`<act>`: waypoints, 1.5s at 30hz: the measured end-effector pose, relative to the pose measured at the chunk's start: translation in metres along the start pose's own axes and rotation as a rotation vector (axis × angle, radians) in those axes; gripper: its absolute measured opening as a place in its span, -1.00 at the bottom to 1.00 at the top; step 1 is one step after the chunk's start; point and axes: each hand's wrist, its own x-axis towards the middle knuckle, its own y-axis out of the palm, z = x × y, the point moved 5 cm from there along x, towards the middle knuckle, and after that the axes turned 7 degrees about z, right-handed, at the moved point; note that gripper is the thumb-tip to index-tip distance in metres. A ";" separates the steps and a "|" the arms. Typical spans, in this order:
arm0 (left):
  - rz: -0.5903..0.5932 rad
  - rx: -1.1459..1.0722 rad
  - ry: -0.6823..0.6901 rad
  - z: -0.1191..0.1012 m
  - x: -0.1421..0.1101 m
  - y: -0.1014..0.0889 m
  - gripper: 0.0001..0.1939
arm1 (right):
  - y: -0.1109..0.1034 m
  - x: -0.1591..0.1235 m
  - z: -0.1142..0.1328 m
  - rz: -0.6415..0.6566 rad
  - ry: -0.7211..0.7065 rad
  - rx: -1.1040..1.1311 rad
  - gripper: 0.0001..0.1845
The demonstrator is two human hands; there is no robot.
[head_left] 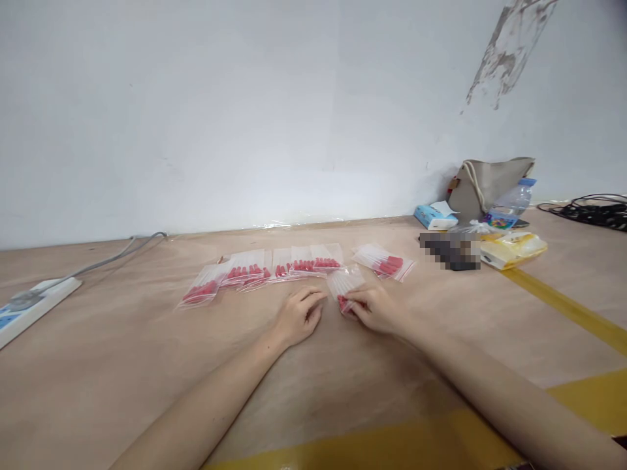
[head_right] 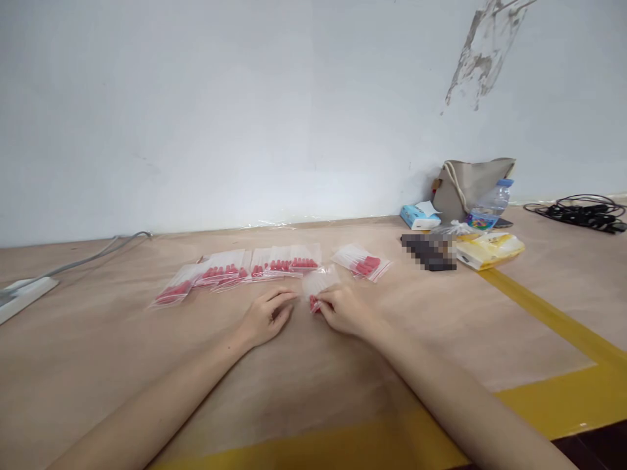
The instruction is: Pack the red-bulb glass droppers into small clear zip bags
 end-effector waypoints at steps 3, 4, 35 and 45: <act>0.012 0.008 0.000 0.000 -0.001 0.000 -0.74 | 0.003 0.011 -0.017 -0.075 0.071 -0.037 -0.71; 0.018 0.007 0.003 -0.001 -0.001 0.000 -0.74 | 0.004 0.012 -0.019 -0.094 0.084 -0.024 -0.72; -0.064 0.481 0.514 -0.011 -0.019 -0.020 -0.79 | 0.002 -0.022 -0.001 -0.205 -0.350 -0.520 -0.71; -0.093 0.466 0.453 -0.008 -0.015 -0.016 -0.84 | -0.002 -0.013 0.017 -0.337 -0.343 -0.510 -0.84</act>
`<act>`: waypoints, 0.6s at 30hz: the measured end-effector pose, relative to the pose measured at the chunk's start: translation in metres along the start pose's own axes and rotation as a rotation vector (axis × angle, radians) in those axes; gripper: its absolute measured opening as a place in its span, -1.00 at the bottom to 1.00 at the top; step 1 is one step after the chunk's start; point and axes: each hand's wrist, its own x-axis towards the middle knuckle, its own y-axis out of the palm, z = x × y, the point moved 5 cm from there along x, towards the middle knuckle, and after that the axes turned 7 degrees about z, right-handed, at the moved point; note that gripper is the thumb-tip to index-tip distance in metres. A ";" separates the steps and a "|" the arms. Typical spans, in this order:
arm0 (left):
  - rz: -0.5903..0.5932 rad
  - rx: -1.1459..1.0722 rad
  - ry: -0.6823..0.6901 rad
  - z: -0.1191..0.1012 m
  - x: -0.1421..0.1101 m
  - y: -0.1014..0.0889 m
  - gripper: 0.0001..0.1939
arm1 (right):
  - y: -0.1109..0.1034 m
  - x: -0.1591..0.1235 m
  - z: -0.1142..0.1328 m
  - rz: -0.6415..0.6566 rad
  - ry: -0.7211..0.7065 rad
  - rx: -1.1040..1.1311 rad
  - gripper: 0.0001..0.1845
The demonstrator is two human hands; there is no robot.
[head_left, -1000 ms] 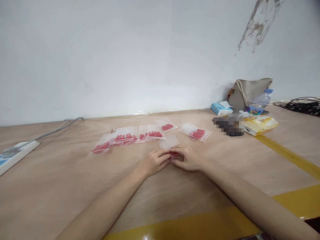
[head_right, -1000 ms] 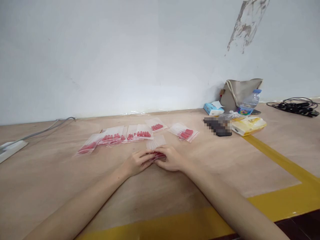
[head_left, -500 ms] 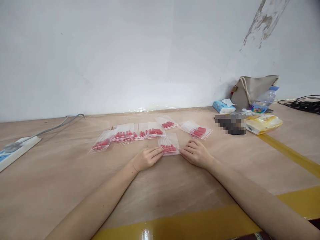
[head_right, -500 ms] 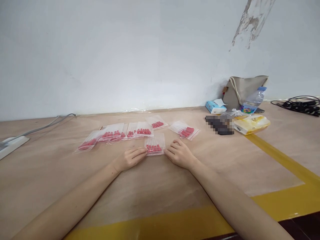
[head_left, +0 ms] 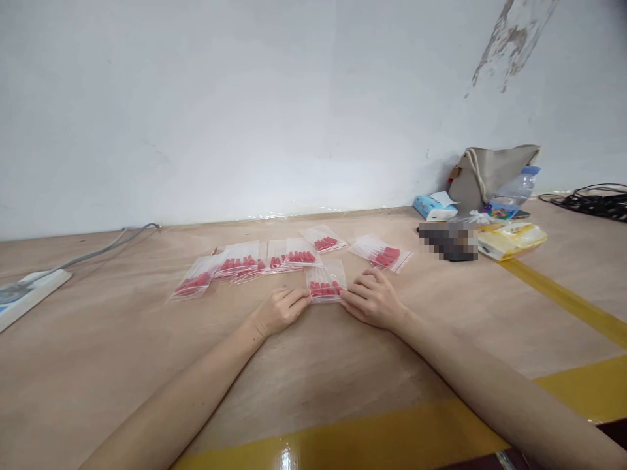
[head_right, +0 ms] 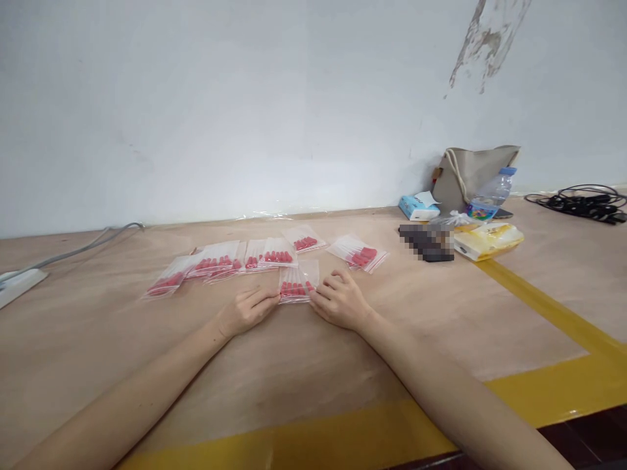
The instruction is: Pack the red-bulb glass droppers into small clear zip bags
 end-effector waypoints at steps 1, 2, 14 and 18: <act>0.000 0.001 -0.002 0.000 0.001 0.000 -0.84 | 0.001 0.005 0.004 -0.025 -0.006 -0.006 -0.86; 0.001 0.002 -0.002 -0.001 0.001 0.000 -0.85 | 0.003 0.010 0.009 -0.047 -0.019 -0.015 -0.86; -0.014 -0.004 0.018 -0.002 0.004 -0.001 -0.77 | 0.012 0.032 0.031 -0.142 -0.131 -0.070 -0.75; -0.020 -0.020 -0.004 -0.003 0.005 -0.002 -0.79 | 0.006 0.026 0.028 -0.131 -0.135 -0.100 -0.78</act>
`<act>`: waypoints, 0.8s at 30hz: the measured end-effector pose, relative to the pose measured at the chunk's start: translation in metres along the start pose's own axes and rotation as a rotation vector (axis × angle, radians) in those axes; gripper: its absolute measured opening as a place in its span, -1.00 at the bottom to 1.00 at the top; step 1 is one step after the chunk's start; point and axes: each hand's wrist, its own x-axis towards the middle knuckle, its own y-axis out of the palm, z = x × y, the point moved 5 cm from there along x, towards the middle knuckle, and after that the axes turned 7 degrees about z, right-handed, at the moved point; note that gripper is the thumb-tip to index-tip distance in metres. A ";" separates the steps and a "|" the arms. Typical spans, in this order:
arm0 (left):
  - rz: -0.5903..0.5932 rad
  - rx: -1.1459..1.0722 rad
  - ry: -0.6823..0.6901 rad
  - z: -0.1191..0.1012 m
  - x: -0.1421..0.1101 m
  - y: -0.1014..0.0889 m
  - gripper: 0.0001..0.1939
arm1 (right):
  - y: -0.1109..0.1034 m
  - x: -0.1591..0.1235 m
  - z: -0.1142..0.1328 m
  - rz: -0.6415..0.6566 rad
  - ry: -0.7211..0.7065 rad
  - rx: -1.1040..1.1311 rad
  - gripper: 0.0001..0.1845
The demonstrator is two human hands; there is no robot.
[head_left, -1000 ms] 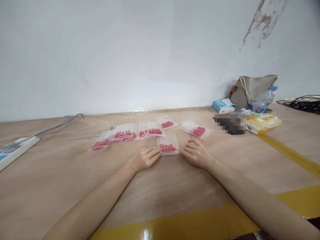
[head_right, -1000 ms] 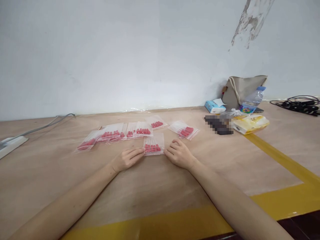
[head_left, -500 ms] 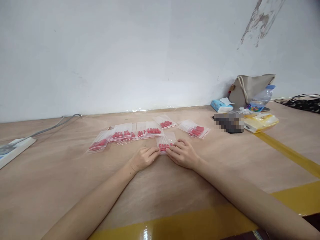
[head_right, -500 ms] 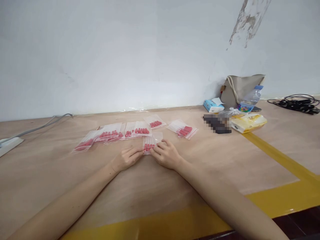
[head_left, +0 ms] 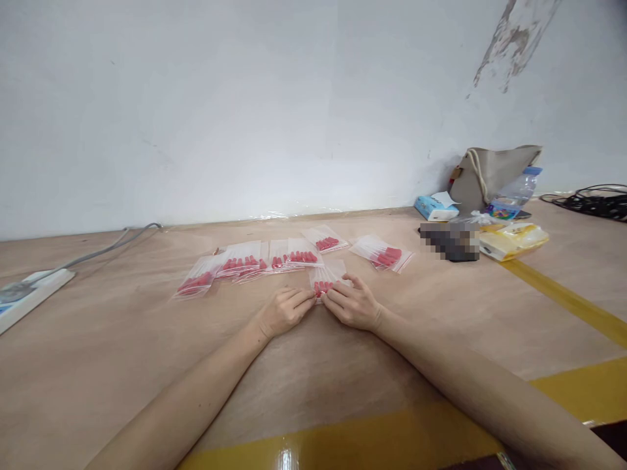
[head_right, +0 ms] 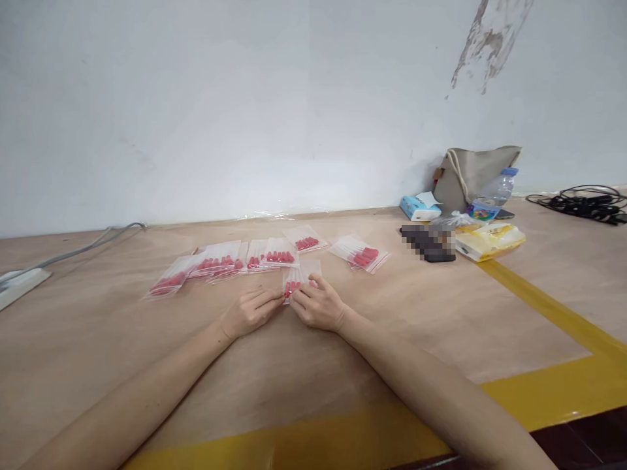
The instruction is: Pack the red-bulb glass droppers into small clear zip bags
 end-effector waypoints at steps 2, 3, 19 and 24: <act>-0.003 -0.009 -0.010 0.000 0.000 -0.001 -0.81 | -0.005 -0.007 -0.005 0.009 0.006 -0.024 -0.79; -0.004 -0.013 -0.017 0.000 0.000 -0.001 -0.83 | -0.007 -0.012 -0.007 0.019 0.009 -0.037 -0.80; -0.004 -0.093 -0.054 -0.001 0.002 0.003 -0.90 | 0.003 -0.026 -0.027 0.360 0.202 0.141 -0.68; 0.191 -0.272 -0.275 0.017 0.023 0.017 -0.69 | 0.016 -0.017 -0.017 0.533 0.310 0.238 -0.64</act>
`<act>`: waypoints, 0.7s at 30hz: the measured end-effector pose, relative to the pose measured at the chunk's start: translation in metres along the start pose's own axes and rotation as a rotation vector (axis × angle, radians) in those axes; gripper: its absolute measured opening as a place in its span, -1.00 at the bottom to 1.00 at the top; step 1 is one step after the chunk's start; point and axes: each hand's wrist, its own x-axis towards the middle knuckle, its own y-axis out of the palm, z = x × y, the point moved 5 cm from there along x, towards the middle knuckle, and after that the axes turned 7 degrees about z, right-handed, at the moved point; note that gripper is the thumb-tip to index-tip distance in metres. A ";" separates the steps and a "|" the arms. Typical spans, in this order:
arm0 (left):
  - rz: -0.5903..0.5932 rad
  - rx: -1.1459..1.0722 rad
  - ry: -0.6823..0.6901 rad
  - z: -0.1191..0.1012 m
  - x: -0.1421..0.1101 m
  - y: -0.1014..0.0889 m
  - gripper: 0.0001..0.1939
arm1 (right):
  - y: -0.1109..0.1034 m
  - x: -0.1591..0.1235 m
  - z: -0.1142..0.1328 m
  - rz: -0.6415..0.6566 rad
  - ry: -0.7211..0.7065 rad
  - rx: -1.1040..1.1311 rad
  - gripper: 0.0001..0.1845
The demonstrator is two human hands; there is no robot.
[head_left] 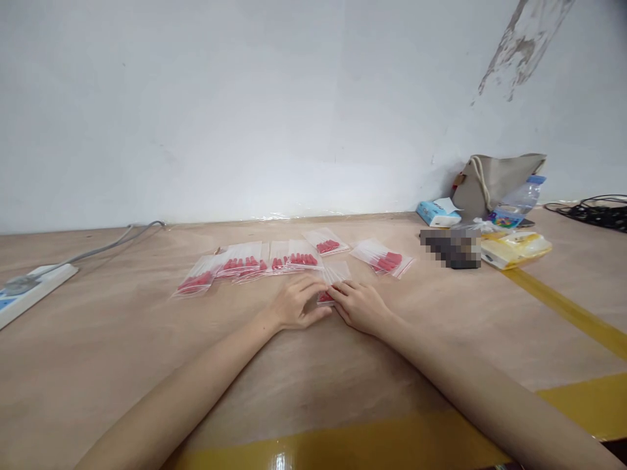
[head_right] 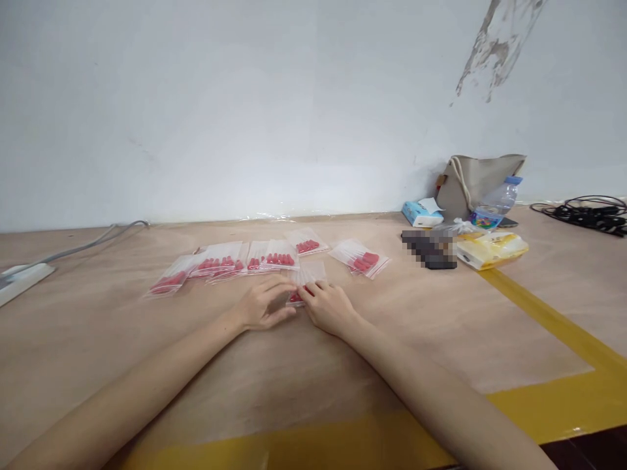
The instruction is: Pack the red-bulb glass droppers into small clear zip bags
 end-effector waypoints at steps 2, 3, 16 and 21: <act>0.059 -0.023 -0.256 0.023 0.017 0.005 -0.76 | 0.002 -0.005 -0.002 0.007 0.023 0.017 -0.63; 0.061 -0.010 -0.319 0.033 0.027 0.007 -0.79 | 0.002 -0.008 -0.006 0.001 0.043 0.042 -0.61; 0.292 0.085 -0.491 0.080 0.092 0.046 -0.76 | -0.009 -0.040 -0.116 -0.461 0.892 1.617 -0.66; 0.242 0.083 -0.382 0.075 0.074 0.028 -0.84 | -0.001 -0.019 -0.135 -0.547 0.766 1.305 -0.57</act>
